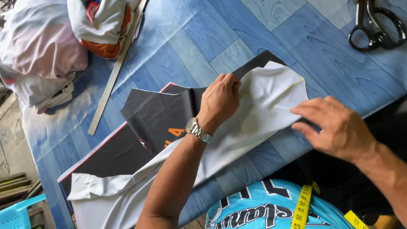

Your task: The person cuts a white fabric along marked lines using large shears on a blue table. They then measure the cut piece with a yellow tape measure and place a black fabric piece on top of the white fabric.

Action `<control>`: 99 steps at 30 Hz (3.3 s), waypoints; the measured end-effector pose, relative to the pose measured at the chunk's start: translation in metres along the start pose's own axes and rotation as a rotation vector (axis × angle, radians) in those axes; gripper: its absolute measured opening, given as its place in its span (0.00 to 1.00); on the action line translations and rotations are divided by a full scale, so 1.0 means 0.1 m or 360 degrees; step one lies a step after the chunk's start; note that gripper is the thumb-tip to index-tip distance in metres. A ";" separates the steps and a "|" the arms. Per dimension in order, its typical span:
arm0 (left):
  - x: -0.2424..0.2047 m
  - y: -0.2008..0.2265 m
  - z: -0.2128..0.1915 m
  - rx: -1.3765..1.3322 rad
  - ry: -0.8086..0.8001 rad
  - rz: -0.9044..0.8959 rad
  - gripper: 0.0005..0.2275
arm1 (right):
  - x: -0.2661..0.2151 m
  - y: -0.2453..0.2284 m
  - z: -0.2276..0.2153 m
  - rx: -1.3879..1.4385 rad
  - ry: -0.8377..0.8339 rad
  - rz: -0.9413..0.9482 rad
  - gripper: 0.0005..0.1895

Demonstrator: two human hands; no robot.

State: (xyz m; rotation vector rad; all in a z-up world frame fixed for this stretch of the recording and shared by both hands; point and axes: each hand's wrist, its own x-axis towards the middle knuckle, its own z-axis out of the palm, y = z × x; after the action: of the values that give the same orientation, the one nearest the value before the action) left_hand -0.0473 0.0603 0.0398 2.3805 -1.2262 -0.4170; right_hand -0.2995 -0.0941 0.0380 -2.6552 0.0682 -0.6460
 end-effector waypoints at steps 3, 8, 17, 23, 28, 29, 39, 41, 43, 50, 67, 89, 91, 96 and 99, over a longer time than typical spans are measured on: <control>0.15 -0.03 -0.02 0.0096 0.0098 0.0106 0.09 | -0.06 -0.09 0.09 -0.0140 0.0159 -0.0008 0.15; 0.31 0.09 0.03 0.0054 -0.0154 0.0109 0.08 | -0.09 -0.07 0.14 -0.0091 0.0287 0.0014 0.13; 0.31 -0.11 0.02 0.0161 -0.0031 0.0206 0.05 | -0.07 -0.09 0.16 -0.0169 0.0255 0.0049 0.12; 0.26 -0.12 -0.07 0.0111 -0.0078 0.0228 0.04 | -0.02 -0.11 0.13 -0.0132 0.0261 0.0051 0.11; 0.34 -0.11 -0.04 0.0128 -0.0050 0.0179 0.05 | -0.03 -0.16 0.18 -0.0195 0.0212 0.0046 0.14; 0.35 -0.07 -0.02 0.0125 -0.0074 0.0113 0.06 | -0.04 -0.19 0.21 -0.0252 0.0179 0.0019 0.18; 0.03 0.10 -0.36 0.0083 -0.0258 0.0220 0.22 | -0.21 -0.19 0.16 -0.0300 -0.0042 -0.0006 0.21; -0.22 -0.04 -0.45 0.0153 -0.0155 0.0175 0.28 | -0.20 -0.21 0.17 -0.0225 0.0092 0.0022 0.17; -0.26 -0.22 -0.32 0.0147 -0.0004 0.0223 0.22 | -0.10 -0.23 0.16 -0.0212 0.0167 0.0019 0.15; -0.05 -0.36 -0.24 0.0108 0.0000 -0.0047 0.20 | -0.08 -0.26 0.15 -0.0237 0.0120 0.0020 0.13; -0.05 -0.45 -0.15 0.0098 0.0096 0.0074 0.20 | -0.14 -0.31 0.18 -0.0348 0.0098 0.0052 0.15; 0.30 0.03 0.19 0.0401 0.0391 0.0954 0.17 | -0.16 -0.55 0.20 -0.0411 0.0081 0.0062 0.26; 0.30 0.00 0.18 0.0365 0.0376 0.0933 0.17 | -0.17 -0.55 0.18 -0.0430 0.0089 0.0085 0.27; 0.31 0.01 0.15 0.0180 0.0461 0.0996 0.15 | -0.33 -0.41 0.10 -0.0467 -0.0033 0.0170 0.27; 0.28 0.04 0.11 0.0198 0.0430 0.0959 0.14 | -0.31 -0.41 0.02 -0.0456 0.0022 0.0258 0.29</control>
State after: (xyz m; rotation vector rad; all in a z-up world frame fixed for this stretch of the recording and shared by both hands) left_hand -0.0387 0.0325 0.0301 1.9371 -1.7718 0.1688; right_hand -0.3278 -0.0512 0.0395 -2.8777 0.4039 -0.6418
